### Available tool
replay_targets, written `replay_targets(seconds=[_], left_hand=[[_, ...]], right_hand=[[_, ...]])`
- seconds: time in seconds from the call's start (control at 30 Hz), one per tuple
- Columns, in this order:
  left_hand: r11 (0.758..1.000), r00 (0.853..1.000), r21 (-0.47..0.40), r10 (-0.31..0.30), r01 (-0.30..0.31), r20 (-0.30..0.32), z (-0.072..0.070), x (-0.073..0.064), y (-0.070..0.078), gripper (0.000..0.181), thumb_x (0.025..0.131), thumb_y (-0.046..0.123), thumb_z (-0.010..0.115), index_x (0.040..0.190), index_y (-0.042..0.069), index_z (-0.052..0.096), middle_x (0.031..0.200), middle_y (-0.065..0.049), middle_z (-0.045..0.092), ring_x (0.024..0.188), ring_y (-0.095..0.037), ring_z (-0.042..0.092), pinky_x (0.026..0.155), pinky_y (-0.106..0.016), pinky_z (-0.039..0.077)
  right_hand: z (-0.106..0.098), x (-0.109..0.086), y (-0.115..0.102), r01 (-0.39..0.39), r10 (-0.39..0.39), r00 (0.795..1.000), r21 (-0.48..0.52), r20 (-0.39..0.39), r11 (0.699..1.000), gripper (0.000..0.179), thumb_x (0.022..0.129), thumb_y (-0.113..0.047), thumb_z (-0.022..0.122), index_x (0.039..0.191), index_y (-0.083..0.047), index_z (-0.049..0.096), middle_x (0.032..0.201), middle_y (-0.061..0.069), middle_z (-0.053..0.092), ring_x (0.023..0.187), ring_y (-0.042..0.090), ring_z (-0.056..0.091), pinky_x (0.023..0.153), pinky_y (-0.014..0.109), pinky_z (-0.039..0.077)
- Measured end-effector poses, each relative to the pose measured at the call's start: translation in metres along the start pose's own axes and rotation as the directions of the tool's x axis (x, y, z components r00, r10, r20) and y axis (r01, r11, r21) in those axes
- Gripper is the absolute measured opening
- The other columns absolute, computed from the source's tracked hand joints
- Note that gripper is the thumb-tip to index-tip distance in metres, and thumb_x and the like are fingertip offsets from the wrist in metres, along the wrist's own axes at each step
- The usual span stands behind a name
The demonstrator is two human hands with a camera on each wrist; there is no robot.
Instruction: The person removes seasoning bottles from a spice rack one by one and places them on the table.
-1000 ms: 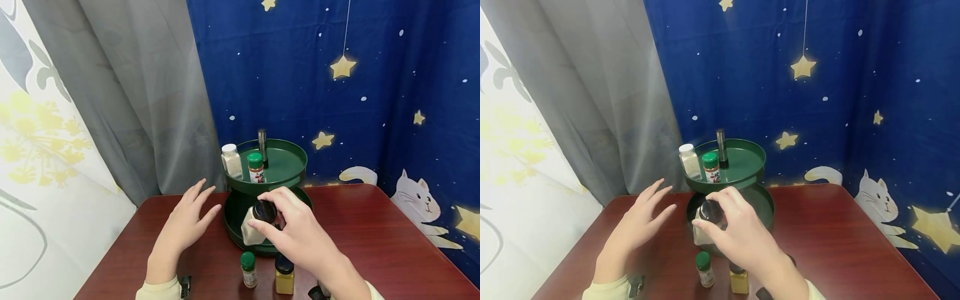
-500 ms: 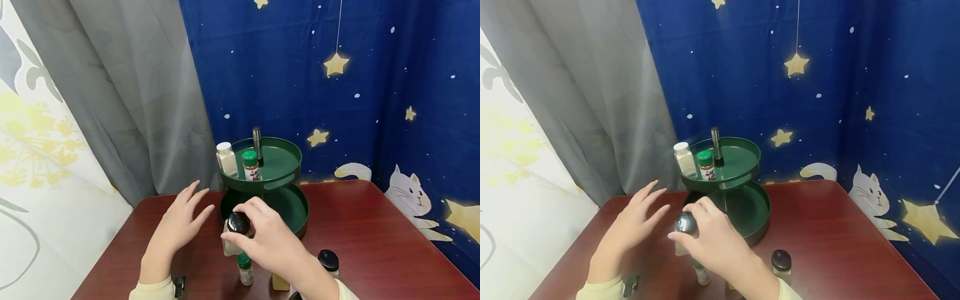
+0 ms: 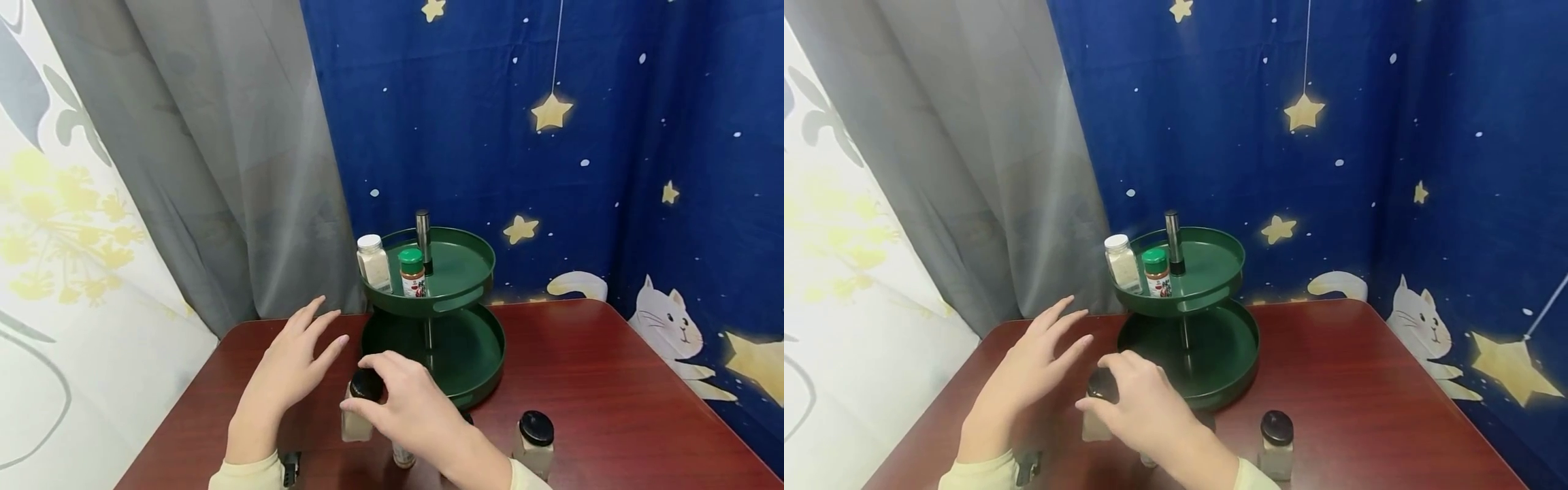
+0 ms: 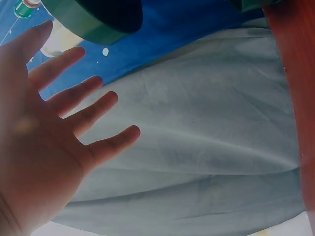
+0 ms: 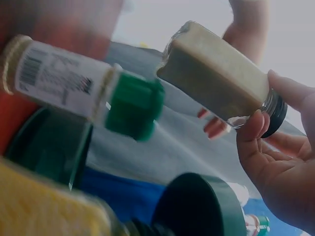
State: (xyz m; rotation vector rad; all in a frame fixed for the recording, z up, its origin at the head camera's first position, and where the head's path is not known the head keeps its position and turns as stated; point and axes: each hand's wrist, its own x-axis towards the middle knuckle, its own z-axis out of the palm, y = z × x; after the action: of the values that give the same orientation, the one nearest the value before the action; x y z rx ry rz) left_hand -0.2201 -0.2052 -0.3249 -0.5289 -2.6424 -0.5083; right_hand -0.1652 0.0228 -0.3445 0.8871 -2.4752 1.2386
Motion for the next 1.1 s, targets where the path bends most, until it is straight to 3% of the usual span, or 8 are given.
replay_targets(seconds=[0.1, 0.23, 0.43, 0.57, 0.7, 0.93, 1.1], left_hand=[[1.000, 1.000, 0.003, -0.001, 0.001, 0.003, -0.001, 0.001, 0.000, 0.051, 0.106, 0.041, 0.065, 0.152, 0.018, 0.060, 0.171, -0.011, 0.039, 0.156, -0.040, 0.041, 0.117, -0.067, 0.045], [1.000, 1.000, -0.005, -0.007, 0.007, 0.012, -0.001, 0.001, 0.001, 0.052, 0.107, 0.041, 0.064, 0.154, 0.019, 0.059, 0.172, -0.011, 0.038, 0.157, -0.040, 0.041, 0.117, -0.068, 0.044], [1.000, 1.000, -0.005, -0.023, 0.023, 0.018, 0.001, 0.001, -0.002, 0.052, 0.107, 0.042, 0.064, 0.153, 0.019, 0.059, 0.172, -0.010, 0.039, 0.157, -0.039, 0.041, 0.117, -0.067, 0.045], [1.000, 1.000, -0.005, -0.019, 0.019, 0.018, 0.003, 0.002, -0.003, 0.052, 0.107, 0.042, 0.064, 0.153, 0.020, 0.059, 0.171, -0.010, 0.039, 0.157, -0.039, 0.041, 0.118, -0.066, 0.045], [1.000, 1.000, -0.006, -0.015, 0.015, 0.018, 0.005, 0.002, -0.004, 0.052, 0.107, 0.042, 0.064, 0.153, 0.020, 0.059, 0.171, -0.010, 0.040, 0.156, -0.038, 0.042, 0.117, -0.066, 0.045], [1.000, 0.999, -0.005, -0.019, 0.019, 0.026, 0.006, 0.002, -0.005, 0.051, 0.106, 0.041, 0.065, 0.152, 0.018, 0.060, 0.170, -0.010, 0.041, 0.156, -0.039, 0.042, 0.118, -0.065, 0.045], [1.000, 0.999, -0.005, -0.026, 0.026, 0.038, 0.006, 0.002, -0.006, 0.051, 0.106, 0.041, 0.065, 0.152, 0.019, 0.060, 0.170, -0.011, 0.042, 0.156, -0.039, 0.042, 0.117, -0.066, 0.045]], right_hand=[[0.012, 0.001, 0.003, 0.068, -0.065, 0.997, -0.081, 0.040, 0.994, 0.040, 0.096, -0.039, 0.081, 0.130, -0.020, 0.073, 0.108, -0.004, 0.070, 0.091, -0.001, 0.064, 0.079, 0.014, 0.058], [0.026, 0.001, 0.009, 0.153, -0.136, 0.986, -0.209, 0.094, 0.966, 0.035, 0.098, -0.037, 0.079, 0.128, -0.019, 0.075, 0.105, -0.002, 0.067, 0.087, -0.001, 0.063, 0.078, 0.010, 0.056], [0.040, -0.001, 0.014, 0.233, -0.201, 0.972, -0.389, 0.123, 0.891, 0.036, 0.096, -0.040, 0.080, 0.123, -0.017, 0.074, 0.102, -0.002, 0.066, 0.079, 0.002, 0.058, 0.069, 0.011, 0.043], [0.047, -0.002, 0.015, 0.253, -0.216, 0.967, -0.453, 0.133, 0.855, 0.036, 0.095, -0.043, 0.080, 0.120, -0.018, 0.074, 0.098, -0.003, 0.066, 0.077, 0.003, 0.055, 0.065, 0.012, 0.034], [0.056, -0.004, 0.016, 0.260, -0.220, 0.966, -0.474, 0.138, 0.841, 0.034, 0.097, -0.044, 0.079, 0.119, -0.020, 0.075, 0.095, -0.004, 0.066, 0.077, 0.004, 0.056, 0.064, 0.013, 0.035], [0.070, -0.006, 0.021, 0.217, -0.192, 0.976, -0.486, 0.100, 0.847, 0.034, 0.097, -0.045, 0.078, 0.118, -0.019, 0.076, 0.090, -0.005, 0.065, 0.075, 0.003, 0.055, 0.062, 0.015, 0.035], [0.075, -0.006, 0.024, 0.182, -0.169, 0.983, -0.504, 0.072, 0.844, 0.033, 0.099, -0.044, 0.076, 0.118, -0.017, 0.077, 0.092, -0.003, 0.067, 0.078, 0.006, 0.061, 0.065, 0.019, 0.045]])
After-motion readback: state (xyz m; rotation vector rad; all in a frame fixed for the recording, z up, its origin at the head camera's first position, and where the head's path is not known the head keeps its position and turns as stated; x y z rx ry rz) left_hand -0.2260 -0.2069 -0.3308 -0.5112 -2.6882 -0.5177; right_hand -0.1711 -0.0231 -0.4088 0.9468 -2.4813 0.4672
